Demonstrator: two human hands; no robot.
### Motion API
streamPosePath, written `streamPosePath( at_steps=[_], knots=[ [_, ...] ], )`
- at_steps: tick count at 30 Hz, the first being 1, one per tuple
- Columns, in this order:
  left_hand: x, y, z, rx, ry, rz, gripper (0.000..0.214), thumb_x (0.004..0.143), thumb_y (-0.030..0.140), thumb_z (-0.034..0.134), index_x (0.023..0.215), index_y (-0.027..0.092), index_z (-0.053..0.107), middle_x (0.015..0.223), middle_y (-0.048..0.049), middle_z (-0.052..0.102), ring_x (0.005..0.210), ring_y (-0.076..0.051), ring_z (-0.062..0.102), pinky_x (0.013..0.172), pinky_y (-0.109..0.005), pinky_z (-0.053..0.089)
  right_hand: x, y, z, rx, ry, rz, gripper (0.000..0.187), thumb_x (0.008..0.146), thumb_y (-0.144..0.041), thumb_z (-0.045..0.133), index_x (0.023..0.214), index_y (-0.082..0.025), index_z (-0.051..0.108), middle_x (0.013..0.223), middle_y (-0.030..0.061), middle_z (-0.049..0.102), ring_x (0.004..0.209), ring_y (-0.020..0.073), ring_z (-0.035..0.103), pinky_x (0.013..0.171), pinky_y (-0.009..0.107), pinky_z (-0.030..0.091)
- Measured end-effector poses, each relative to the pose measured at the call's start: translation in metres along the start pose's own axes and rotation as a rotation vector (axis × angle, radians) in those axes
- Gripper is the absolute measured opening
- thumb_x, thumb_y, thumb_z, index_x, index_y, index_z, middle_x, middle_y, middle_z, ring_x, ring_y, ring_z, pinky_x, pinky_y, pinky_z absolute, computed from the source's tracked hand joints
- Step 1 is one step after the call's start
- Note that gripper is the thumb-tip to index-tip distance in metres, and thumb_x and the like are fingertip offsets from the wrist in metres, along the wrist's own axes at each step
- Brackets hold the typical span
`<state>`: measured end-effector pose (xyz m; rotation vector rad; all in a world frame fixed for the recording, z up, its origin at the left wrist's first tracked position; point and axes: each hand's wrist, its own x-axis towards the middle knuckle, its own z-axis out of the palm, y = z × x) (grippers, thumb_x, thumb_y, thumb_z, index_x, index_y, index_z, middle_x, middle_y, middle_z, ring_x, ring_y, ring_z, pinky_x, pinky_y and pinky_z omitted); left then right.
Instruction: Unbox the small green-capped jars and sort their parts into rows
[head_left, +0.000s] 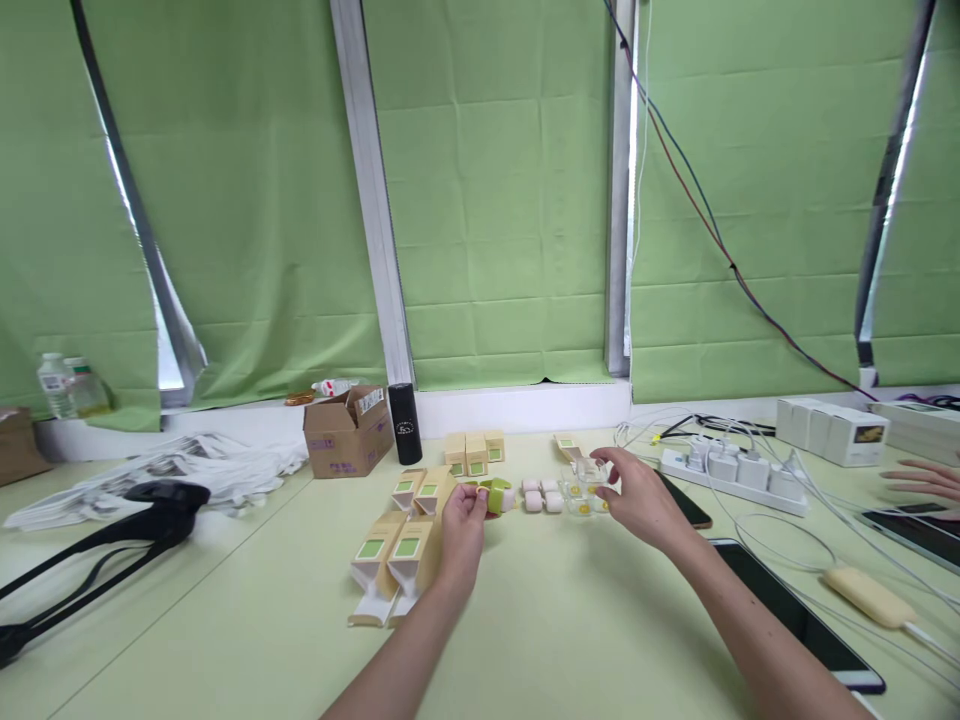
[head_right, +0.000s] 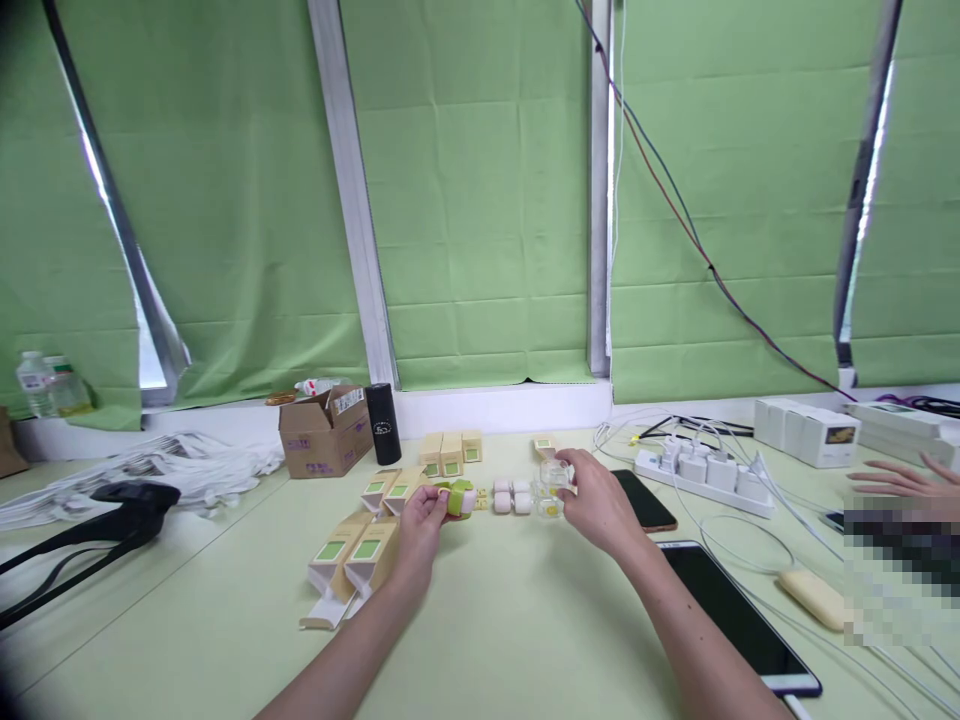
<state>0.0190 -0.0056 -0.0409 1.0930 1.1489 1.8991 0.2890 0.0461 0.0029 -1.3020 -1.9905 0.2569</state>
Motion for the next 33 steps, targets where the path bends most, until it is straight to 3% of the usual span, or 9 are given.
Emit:
streamPosePath(
  at_steps=[5, 12, 29, 33],
  knots=[
    [-0.001, 0.002, 0.001, 0.010, -0.014, -0.007, 0.048, 0.068, 0.057, 0.083, 0.079, 0.018, 0.059, 0.072, -0.0037, 0.070, 0.068, -0.019, 0.068, 0.067, -0.030, 0.055, 0.001, 0.023, -0.004, -0.286, -0.220, 0.092, 0.049, 0.074, -0.001, 0.056, 0.119, -0.017, 0.062, 0.118, 0.0125, 0.064, 0.098, 0.0246, 0.066, 0.074, 0.030, 0.042],
    [0.000, 0.002, 0.003, 0.006, -0.003, 0.001, 0.049, 0.065, 0.057, 0.085, 0.077, 0.018, 0.059, 0.070, -0.0026, 0.069, 0.066, -0.017, 0.066, 0.066, -0.030, 0.054, -0.003, 0.028, 0.004, -0.439, -0.358, 0.114, 0.050, 0.073, 0.006, 0.051, 0.118, -0.016, 0.061, 0.114, 0.0142, 0.059, 0.091, 0.0228, 0.068, 0.067, 0.028, 0.037],
    [-0.004, 0.005, 0.004, -0.001, -0.035, -0.012, 0.042, 0.068, 0.050, 0.084, 0.079, 0.018, 0.060, 0.071, -0.0027, 0.071, 0.069, -0.019, 0.068, 0.068, -0.029, 0.053, -0.006, 0.022, 0.003, -0.481, -0.358, 0.139, 0.051, 0.075, 0.007, 0.049, 0.121, -0.015, 0.054, 0.112, 0.0147, 0.057, 0.082, 0.0205, 0.066, 0.063, 0.027, 0.036],
    [-0.006, 0.006, 0.003, -0.059, -0.048, -0.054, 0.036, 0.069, 0.044, 0.083, 0.078, 0.017, 0.060, 0.071, -0.0028, 0.071, 0.068, -0.018, 0.069, 0.070, -0.030, 0.055, -0.004, 0.017, 0.000, -0.516, -0.263, 0.135, 0.054, 0.074, 0.003, 0.055, 0.122, -0.020, 0.054, 0.115, 0.0136, 0.056, 0.098, 0.0264, 0.066, 0.060, 0.026, 0.035]
  ],
)
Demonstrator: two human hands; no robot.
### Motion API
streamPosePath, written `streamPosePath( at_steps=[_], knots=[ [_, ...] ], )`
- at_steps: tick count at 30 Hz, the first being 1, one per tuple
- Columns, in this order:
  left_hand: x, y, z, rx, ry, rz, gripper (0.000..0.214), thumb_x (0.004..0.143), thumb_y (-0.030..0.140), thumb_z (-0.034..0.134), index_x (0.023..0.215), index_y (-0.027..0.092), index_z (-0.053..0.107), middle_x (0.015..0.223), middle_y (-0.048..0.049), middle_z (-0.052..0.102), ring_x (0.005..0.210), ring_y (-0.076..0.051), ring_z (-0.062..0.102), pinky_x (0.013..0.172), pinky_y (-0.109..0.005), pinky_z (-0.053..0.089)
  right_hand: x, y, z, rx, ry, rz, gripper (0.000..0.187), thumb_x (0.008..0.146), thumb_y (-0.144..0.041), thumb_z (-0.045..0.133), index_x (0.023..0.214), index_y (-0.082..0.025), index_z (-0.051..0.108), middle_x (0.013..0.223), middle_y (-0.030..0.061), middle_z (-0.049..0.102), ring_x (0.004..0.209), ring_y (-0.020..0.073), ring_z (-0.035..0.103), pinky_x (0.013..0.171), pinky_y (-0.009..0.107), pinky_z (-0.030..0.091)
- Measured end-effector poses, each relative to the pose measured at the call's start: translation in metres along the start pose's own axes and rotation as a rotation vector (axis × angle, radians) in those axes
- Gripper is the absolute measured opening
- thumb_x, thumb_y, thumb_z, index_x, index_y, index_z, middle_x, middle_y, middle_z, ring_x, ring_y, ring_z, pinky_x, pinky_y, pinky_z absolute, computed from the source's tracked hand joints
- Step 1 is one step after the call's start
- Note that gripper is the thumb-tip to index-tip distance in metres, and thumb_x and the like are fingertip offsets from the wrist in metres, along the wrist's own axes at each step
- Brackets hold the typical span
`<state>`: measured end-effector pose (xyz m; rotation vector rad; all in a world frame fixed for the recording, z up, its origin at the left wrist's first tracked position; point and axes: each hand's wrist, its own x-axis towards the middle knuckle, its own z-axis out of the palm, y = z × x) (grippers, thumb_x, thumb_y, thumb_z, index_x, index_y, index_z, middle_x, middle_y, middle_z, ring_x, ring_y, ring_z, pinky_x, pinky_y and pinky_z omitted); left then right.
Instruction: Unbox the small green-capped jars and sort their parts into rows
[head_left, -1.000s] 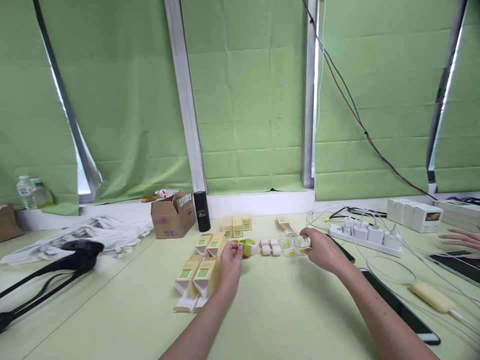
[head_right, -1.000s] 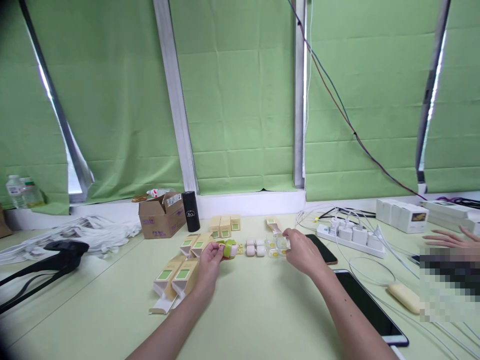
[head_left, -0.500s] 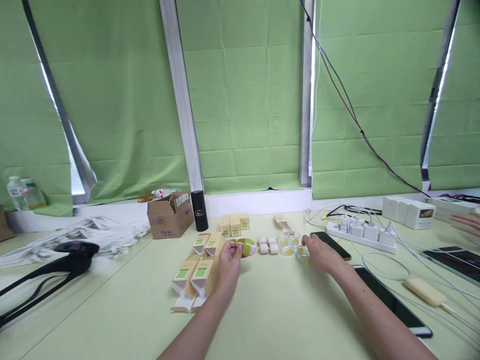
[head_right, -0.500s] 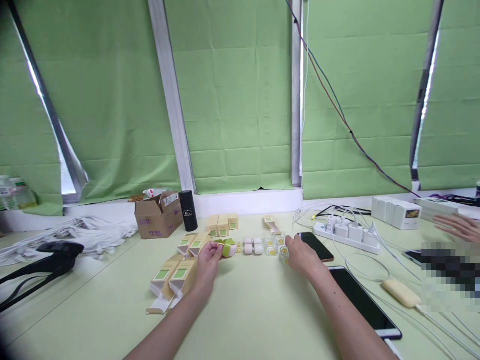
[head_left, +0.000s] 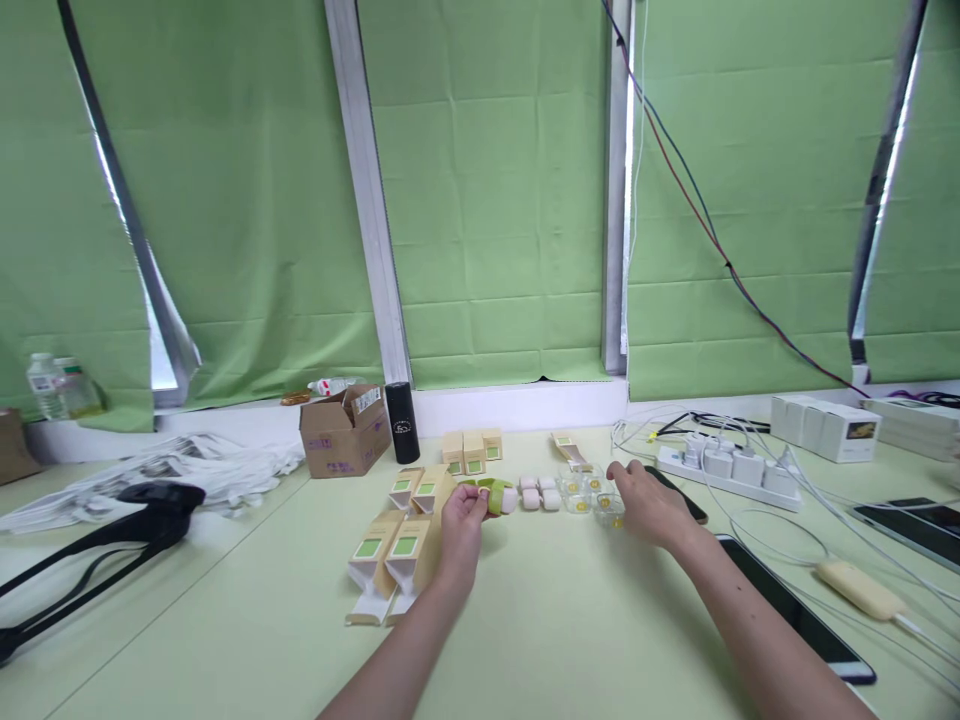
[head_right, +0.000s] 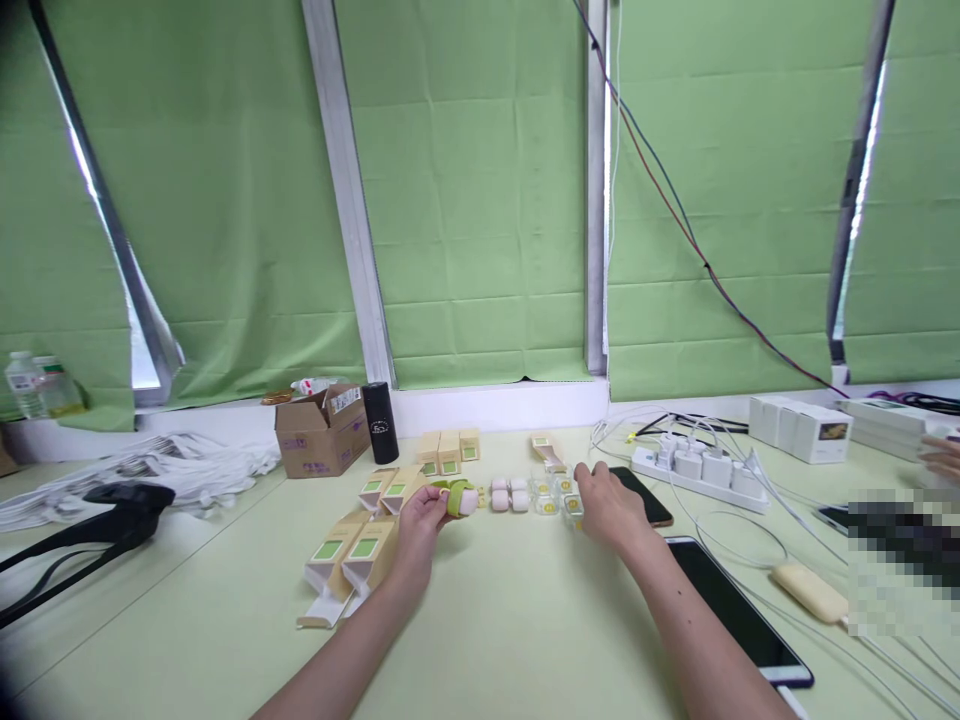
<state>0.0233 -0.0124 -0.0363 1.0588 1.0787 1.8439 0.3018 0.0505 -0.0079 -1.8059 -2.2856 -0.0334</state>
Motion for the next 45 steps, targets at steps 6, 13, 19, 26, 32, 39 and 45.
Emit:
streamPosePath(
  at_steps=[6, 13, 19, 26, 32, 39, 45],
  knots=[
    [0.000, -0.003, -0.002, -0.110, -0.042, -0.108, 0.033, 0.067, 0.040, 0.080, 0.078, 0.016, 0.060, 0.074, -0.0064, 0.073, 0.061, -0.018, 0.068, 0.065, -0.034, 0.057, -0.002, -0.023, 0.003, 0.150, 0.407, -0.257, 0.042, 0.086, -0.006, 0.054, 0.124, -0.024, 0.057, 0.121, 0.0118, 0.062, 0.105, 0.0267, 0.063, 0.073, 0.032, 0.046],
    [-0.002, -0.004, -0.001, -0.112, -0.095, -0.242, 0.027, 0.065, 0.034, 0.074, 0.076, 0.018, 0.055, 0.066, -0.0075, 0.074, 0.051, -0.019, 0.066, 0.054, -0.031, 0.053, -0.018, -0.065, 0.025, 0.375, 0.599, -0.639, 0.033, 0.097, -0.014, 0.045, 0.125, -0.023, 0.062, 0.116, 0.0131, 0.068, 0.102, 0.0289, 0.064, 0.084, 0.042, 0.053],
    [-0.005, -0.003, 0.002, -0.081, -0.138, -0.288, 0.027, 0.066, 0.038, 0.072, 0.071, 0.020, 0.053, 0.059, -0.0060, 0.071, 0.043, -0.017, 0.062, 0.043, -0.025, 0.044, -0.026, -0.079, 0.038, 0.485, 0.630, -0.723, 0.042, 0.098, -0.016, 0.048, 0.138, -0.026, 0.056, 0.123, 0.0143, 0.066, 0.109, 0.0293, 0.065, 0.088, 0.045, 0.056],
    [-0.009, -0.002, 0.005, 0.035, -0.202, -0.331, 0.023, 0.064, 0.038, 0.067, 0.065, 0.021, 0.051, 0.053, -0.0057, 0.069, 0.038, -0.015, 0.057, 0.040, -0.023, 0.040, -0.031, -0.087, 0.037, 0.490, 0.568, -0.774, 0.048, 0.097, -0.011, 0.047, 0.139, -0.031, 0.057, 0.131, 0.0125, 0.065, 0.115, 0.0295, 0.063, 0.091, 0.045, 0.055],
    [-0.008, -0.004, 0.005, 0.082, -0.210, -0.339, 0.025, 0.066, 0.042, 0.066, 0.066, 0.021, 0.051, 0.051, -0.0056, 0.068, 0.037, -0.015, 0.056, 0.037, -0.021, 0.037, -0.032, -0.086, 0.036, 0.510, 0.479, -0.805, 0.044, 0.097, -0.010, 0.044, 0.133, -0.030, 0.060, 0.135, 0.0120, 0.062, 0.122, 0.0287, 0.061, 0.096, 0.046, 0.054],
    [-0.010, -0.001, 0.005, 0.038, -0.245, -0.326, 0.037, 0.076, 0.056, 0.066, 0.075, 0.020, 0.055, 0.055, -0.0065, 0.070, 0.038, -0.014, 0.056, 0.037, -0.020, 0.035, -0.029, -0.090, 0.040, 1.040, 0.302, -0.684, 0.027, 0.100, -0.028, 0.048, 0.124, -0.026, 0.061, 0.128, 0.0122, 0.061, 0.113, 0.0249, 0.062, 0.092, 0.040, 0.056],
    [-0.003, -0.006, 0.000, 0.064, -0.219, -0.277, 0.045, 0.077, 0.062, 0.064, 0.070, 0.019, 0.054, 0.054, -0.0067, 0.068, 0.038, -0.012, 0.054, 0.038, -0.019, 0.032, -0.010, -0.089, 0.055, 1.742, -0.036, -0.381, 0.040, 0.088, -0.051, 0.072, 0.112, -0.019, 0.068, 0.095, 0.0067, 0.072, 0.082, 0.0197, 0.066, 0.080, 0.036, 0.054]
  ],
)
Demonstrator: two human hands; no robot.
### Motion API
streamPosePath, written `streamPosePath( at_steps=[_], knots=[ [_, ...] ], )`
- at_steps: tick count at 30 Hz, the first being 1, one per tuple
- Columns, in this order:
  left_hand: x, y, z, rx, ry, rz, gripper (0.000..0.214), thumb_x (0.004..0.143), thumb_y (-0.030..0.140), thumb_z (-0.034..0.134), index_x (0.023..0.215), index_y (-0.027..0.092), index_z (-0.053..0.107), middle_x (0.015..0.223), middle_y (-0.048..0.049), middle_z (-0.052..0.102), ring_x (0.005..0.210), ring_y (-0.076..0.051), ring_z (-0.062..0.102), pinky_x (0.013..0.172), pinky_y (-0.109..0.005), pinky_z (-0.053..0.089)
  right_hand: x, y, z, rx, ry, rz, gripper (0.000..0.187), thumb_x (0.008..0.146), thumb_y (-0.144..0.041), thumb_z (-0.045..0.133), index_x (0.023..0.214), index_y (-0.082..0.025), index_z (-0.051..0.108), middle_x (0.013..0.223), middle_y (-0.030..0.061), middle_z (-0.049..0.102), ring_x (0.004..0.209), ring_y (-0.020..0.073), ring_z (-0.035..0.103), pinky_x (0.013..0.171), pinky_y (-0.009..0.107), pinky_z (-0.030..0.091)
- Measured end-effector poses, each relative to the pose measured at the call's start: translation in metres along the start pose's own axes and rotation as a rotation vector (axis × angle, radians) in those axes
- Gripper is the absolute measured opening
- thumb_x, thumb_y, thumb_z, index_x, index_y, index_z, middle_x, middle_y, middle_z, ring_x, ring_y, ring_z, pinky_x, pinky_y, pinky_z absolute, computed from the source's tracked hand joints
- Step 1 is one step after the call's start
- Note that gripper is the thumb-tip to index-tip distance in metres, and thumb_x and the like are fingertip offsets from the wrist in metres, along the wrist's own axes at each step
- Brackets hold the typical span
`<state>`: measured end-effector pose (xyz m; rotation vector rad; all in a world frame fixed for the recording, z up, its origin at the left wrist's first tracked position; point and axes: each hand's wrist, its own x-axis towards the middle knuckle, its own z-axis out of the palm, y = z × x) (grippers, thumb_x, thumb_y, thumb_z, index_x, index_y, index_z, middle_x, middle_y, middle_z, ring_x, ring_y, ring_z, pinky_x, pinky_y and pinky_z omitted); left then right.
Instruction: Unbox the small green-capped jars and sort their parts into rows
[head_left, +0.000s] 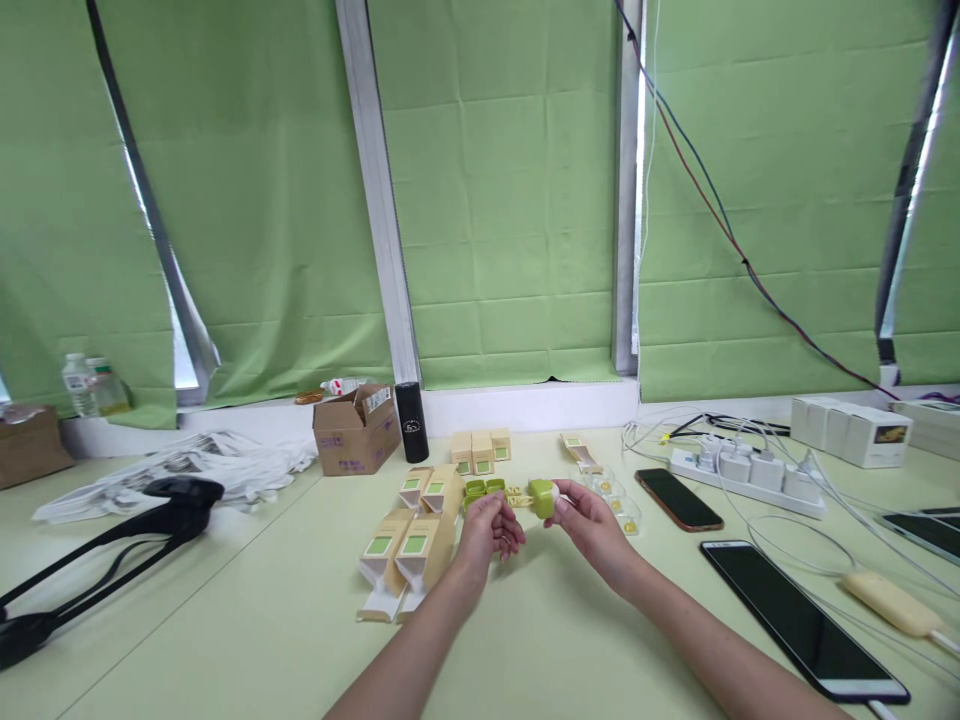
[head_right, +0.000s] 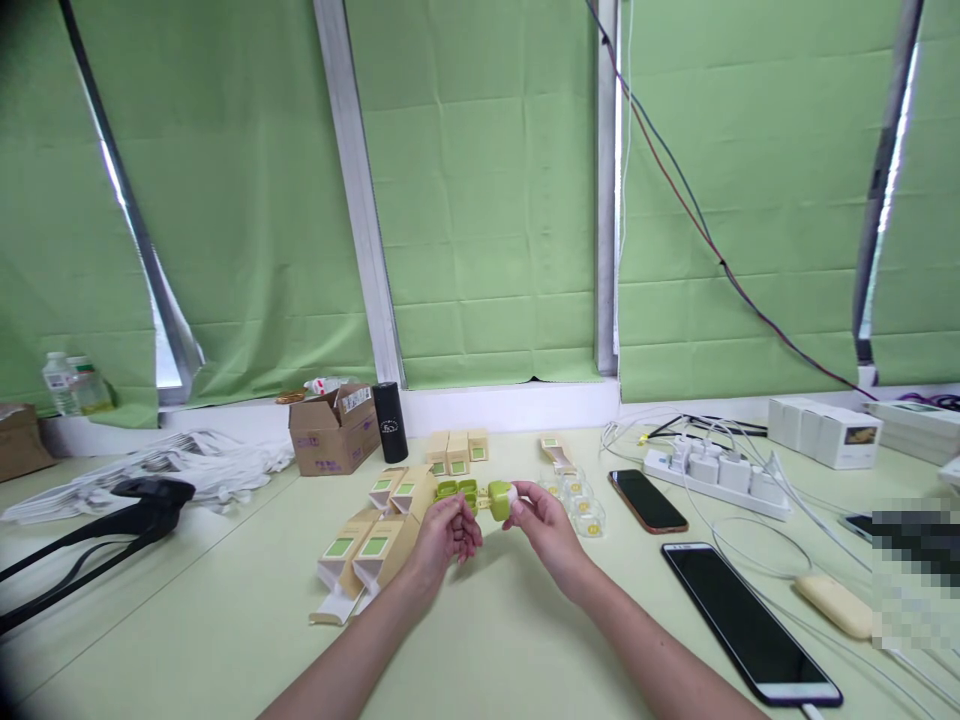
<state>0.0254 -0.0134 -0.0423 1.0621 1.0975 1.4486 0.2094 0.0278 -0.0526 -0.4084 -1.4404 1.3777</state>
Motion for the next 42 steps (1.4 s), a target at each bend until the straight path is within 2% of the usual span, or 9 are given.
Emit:
streamPosePath(
  at_steps=[5, 10, 13, 17, 21, 24, 27, 33, 42],
  knots=[
    [0.002, -0.003, -0.002, -0.022, -0.014, 0.028, 0.045, 0.076, 0.062, 0.067, 0.071, 0.018, 0.055, 0.056, -0.0056, 0.067, 0.041, -0.012, 0.053, 0.039, -0.020, 0.033, 0.004, 0.006, -0.007, 0.384, 0.060, 0.182, 0.038, 0.075, -0.047, 0.087, 0.093, -0.016, 0.073, 0.091, 0.0081, 0.074, 0.082, 0.0192, 0.068, 0.075, 0.032, 0.052],
    [0.001, 0.000, -0.001, -0.032, 0.020, 0.109, 0.043, 0.074, 0.056, 0.075, 0.076, 0.017, 0.057, 0.063, -0.0041, 0.067, 0.049, -0.011, 0.055, 0.045, -0.021, 0.039, 0.003, 0.008, -0.007, 0.384, 0.076, 0.230, 0.040, 0.073, -0.047, 0.089, 0.090, -0.015, 0.074, 0.084, 0.0068, 0.074, 0.078, 0.0184, 0.068, 0.073, 0.030, 0.051],
    [0.001, 0.002, 0.000, -0.002, 0.057, 0.184, 0.040, 0.073, 0.051, 0.078, 0.082, 0.017, 0.060, 0.070, -0.0041, 0.069, 0.056, -0.012, 0.057, 0.048, -0.022, 0.042, 0.004, 0.012, -0.006, 0.249, 0.077, 0.199, 0.045, 0.072, -0.053, 0.087, 0.092, -0.014, 0.074, 0.086, 0.0070, 0.073, 0.074, 0.0174, 0.066, 0.071, 0.030, 0.050],
    [0.001, 0.002, 0.002, 0.116, 0.086, 0.287, 0.041, 0.075, 0.049, 0.078, 0.092, 0.015, 0.064, 0.077, -0.0064, 0.071, 0.062, -0.014, 0.059, 0.051, -0.023, 0.047, 0.003, 0.016, -0.005, -0.142, 0.092, 0.098, 0.051, 0.077, -0.060, 0.078, 0.099, -0.015, 0.071, 0.085, 0.0066, 0.071, 0.070, 0.0182, 0.062, 0.070, 0.033, 0.050],
    [-0.002, 0.001, 0.004, 0.282, 0.070, 0.360, 0.041, 0.080, 0.049, 0.074, 0.103, 0.015, 0.067, 0.098, -0.0134, 0.074, 0.079, -0.020, 0.067, 0.051, -0.022, 0.047, -0.003, 0.013, -0.003, -0.563, 0.072, -0.145, 0.029, 0.092, -0.044, 0.064, 0.106, -0.019, 0.068, 0.100, 0.0083, 0.067, 0.083, 0.0209, 0.062, 0.077, 0.036, 0.052],
    [-0.007, 0.000, 0.007, 0.374, 0.018, 0.368, 0.041, 0.084, 0.048, 0.071, 0.109, 0.015, 0.069, 0.110, -0.0150, 0.072, 0.081, -0.020, 0.067, 0.051, -0.023, 0.050, -0.007, 0.009, -0.002, -0.766, 0.004, -0.298, 0.021, 0.097, -0.029, 0.054, 0.114, -0.021, 0.064, 0.112, 0.0107, 0.063, 0.088, 0.0211, 0.062, 0.082, 0.039, 0.054],
    [-0.010, -0.002, 0.010, 0.396, -0.028, 0.365, 0.042, 0.086, 0.048, 0.070, 0.113, 0.016, 0.069, 0.114, -0.0144, 0.070, 0.084, -0.021, 0.068, 0.055, -0.027, 0.056, -0.010, 0.009, -0.003, -0.885, -0.062, -0.379, 0.025, 0.099, -0.022, 0.049, 0.121, -0.023, 0.060, 0.121, 0.0122, 0.060, 0.098, 0.0231, 0.062, 0.087, 0.041, 0.055],
    [-0.010, -0.006, 0.012, 0.333, -0.101, 0.364, 0.042, 0.089, 0.046, 0.068, 0.119, 0.018, 0.068, 0.118, -0.0132, 0.068, 0.099, -0.024, 0.068, 0.081, -0.041, 0.065, -0.013, 0.007, -0.003, -1.012, -0.083, -0.421, 0.034, 0.098, -0.016, 0.048, 0.130, -0.025, 0.054, 0.128, 0.0125, 0.056, 0.114, 0.0258, 0.062, 0.093, 0.044, 0.058],
    [-0.011, -0.009, 0.012, 0.449, -0.102, 0.406, 0.036, 0.093, 0.040, 0.063, 0.120, 0.018, 0.068, 0.116, -0.0132, 0.070, 0.099, -0.024, 0.068, 0.079, -0.037, 0.064, -0.016, -0.002, 0.001, -1.120, -0.075, -0.448, 0.042, 0.093, -0.013, 0.057, 0.133, -0.026, 0.054, 0.122, 0.0113, 0.059, 0.104, 0.0253, 0.067, 0.085, 0.041, 0.062]
  ],
)
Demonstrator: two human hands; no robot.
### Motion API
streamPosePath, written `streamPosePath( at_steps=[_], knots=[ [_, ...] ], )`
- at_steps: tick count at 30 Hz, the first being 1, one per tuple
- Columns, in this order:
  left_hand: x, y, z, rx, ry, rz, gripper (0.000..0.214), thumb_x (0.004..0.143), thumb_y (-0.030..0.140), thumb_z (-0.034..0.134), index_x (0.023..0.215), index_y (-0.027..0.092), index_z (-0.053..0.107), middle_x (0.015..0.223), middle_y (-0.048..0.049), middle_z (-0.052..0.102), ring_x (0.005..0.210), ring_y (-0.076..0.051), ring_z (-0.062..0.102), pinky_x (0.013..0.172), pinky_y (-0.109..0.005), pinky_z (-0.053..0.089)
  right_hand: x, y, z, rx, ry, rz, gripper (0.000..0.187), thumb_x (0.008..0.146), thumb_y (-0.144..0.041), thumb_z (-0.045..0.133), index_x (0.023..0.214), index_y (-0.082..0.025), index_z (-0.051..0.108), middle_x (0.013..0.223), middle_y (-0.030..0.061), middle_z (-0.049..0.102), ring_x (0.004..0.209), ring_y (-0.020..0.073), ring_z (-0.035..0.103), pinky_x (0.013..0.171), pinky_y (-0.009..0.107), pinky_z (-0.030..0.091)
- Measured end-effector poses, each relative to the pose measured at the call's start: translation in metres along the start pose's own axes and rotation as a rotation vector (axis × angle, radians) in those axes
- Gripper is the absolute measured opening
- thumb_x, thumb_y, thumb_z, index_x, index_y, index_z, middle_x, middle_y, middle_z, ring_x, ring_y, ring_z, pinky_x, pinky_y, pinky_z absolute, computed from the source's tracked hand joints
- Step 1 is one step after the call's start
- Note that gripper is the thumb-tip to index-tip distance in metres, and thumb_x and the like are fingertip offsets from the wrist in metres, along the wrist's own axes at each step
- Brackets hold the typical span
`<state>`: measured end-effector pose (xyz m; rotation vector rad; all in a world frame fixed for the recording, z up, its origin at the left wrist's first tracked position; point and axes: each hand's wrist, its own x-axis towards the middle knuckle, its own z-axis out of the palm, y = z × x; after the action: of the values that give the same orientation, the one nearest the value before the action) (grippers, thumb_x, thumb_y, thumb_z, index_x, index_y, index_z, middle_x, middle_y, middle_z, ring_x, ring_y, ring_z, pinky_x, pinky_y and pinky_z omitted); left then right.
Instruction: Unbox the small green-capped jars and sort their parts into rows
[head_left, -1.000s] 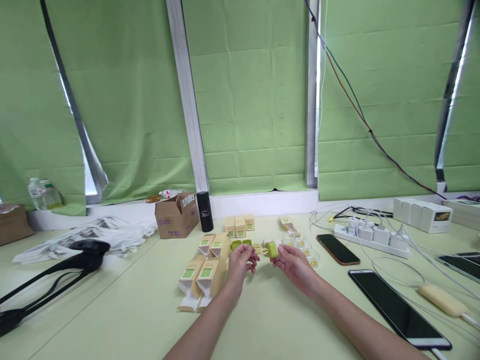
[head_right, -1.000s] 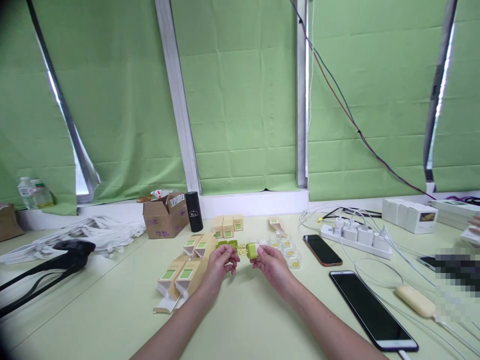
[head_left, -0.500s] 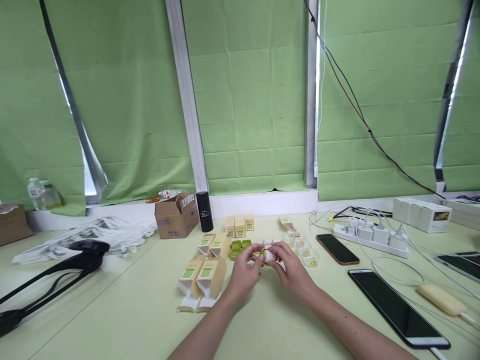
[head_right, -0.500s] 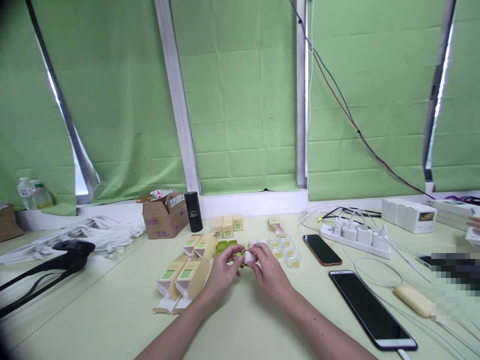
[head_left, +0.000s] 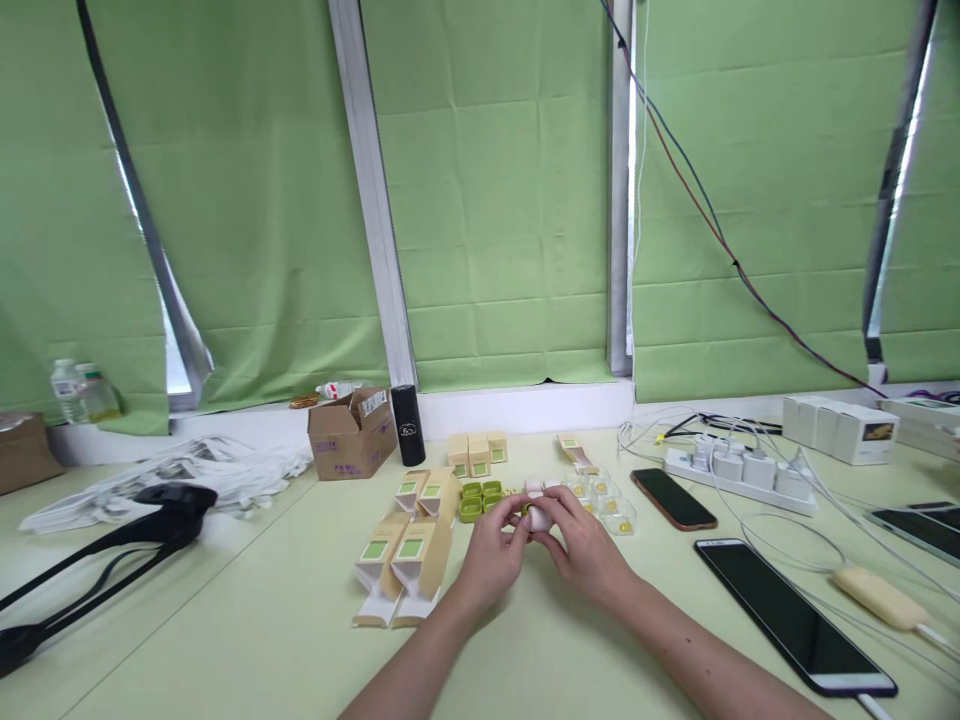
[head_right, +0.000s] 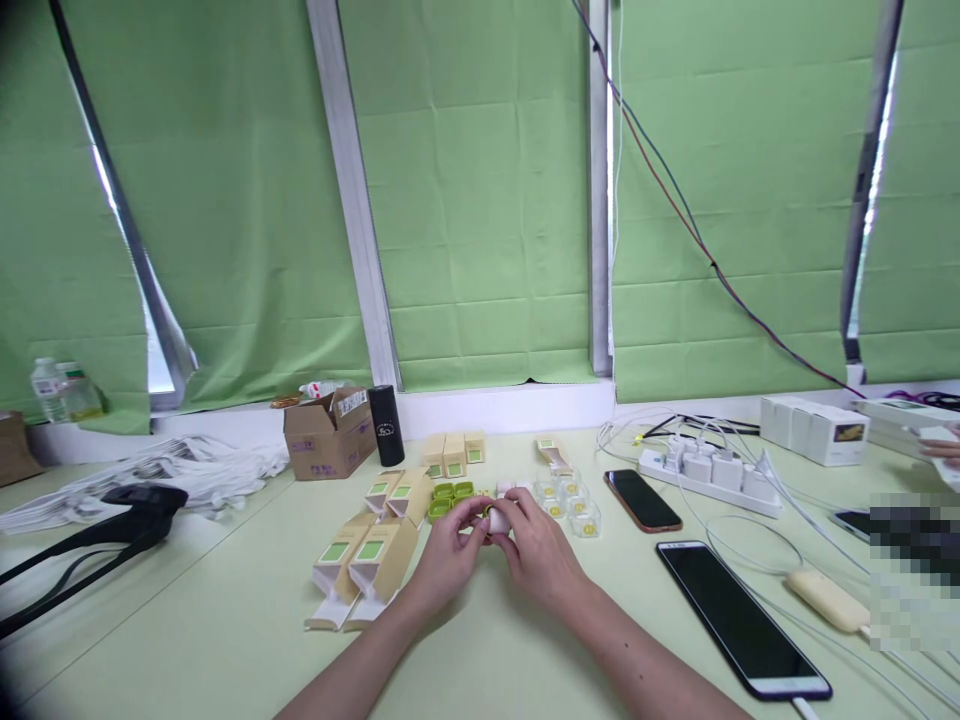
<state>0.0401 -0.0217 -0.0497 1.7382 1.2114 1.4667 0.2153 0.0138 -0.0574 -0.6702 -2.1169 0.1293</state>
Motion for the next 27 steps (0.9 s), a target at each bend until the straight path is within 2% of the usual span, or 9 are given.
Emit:
streamPosePath(
  at_steps=[8, 15, 20, 27],
  knots=[
    [0.001, -0.003, 0.002, -0.011, 0.026, -0.021, 0.030, 0.092, 0.036, 0.061, 0.115, 0.018, 0.069, 0.115, -0.0117, 0.070, 0.094, -0.021, 0.069, 0.077, -0.035, 0.064, -0.001, 0.003, 0.006, -0.117, -0.022, -0.013, 0.033, 0.097, -0.011, 0.048, 0.128, -0.022, 0.052, 0.124, 0.0126, 0.058, 0.098, 0.0247, 0.068, 0.078, 0.038, 0.060],
    [0.003, 0.000, 0.006, -0.040, 0.064, -0.069, 0.026, 0.088, 0.026, 0.061, 0.111, 0.016, 0.070, 0.107, -0.0105, 0.073, 0.088, -0.021, 0.071, 0.076, -0.035, 0.064, 0.000, 0.005, 0.013, -0.188, 0.009, -0.058, 0.041, 0.093, -0.005, 0.045, 0.131, -0.020, 0.049, 0.122, 0.0130, 0.058, 0.093, 0.0229, 0.067, 0.072, 0.034, 0.057],
    [0.004, 0.002, 0.007, -0.136, 0.075, -0.123, 0.025, 0.087, 0.027, 0.065, 0.109, 0.015, 0.069, 0.105, -0.0110, 0.073, 0.087, -0.021, 0.071, 0.074, -0.036, 0.064, 0.000, 0.005, 0.017, -0.239, -0.003, -0.052, 0.037, 0.093, -0.005, 0.044, 0.127, -0.019, 0.049, 0.122, 0.0131, 0.057, 0.087, 0.0221, 0.065, 0.066, 0.032, 0.053],
    [0.004, 0.004, 0.009, -0.152, 0.085, -0.142, 0.024, 0.085, 0.027, 0.066, 0.105, 0.014, 0.068, 0.101, -0.0108, 0.073, 0.082, -0.019, 0.071, 0.072, -0.035, 0.064, -0.001, 0.009, 0.021, -0.225, -0.003, -0.053, 0.039, 0.092, -0.004, 0.045, 0.129, -0.017, 0.049, 0.123, 0.0145, 0.056, 0.090, 0.0231, 0.065, 0.068, 0.033, 0.054]
  ],
)
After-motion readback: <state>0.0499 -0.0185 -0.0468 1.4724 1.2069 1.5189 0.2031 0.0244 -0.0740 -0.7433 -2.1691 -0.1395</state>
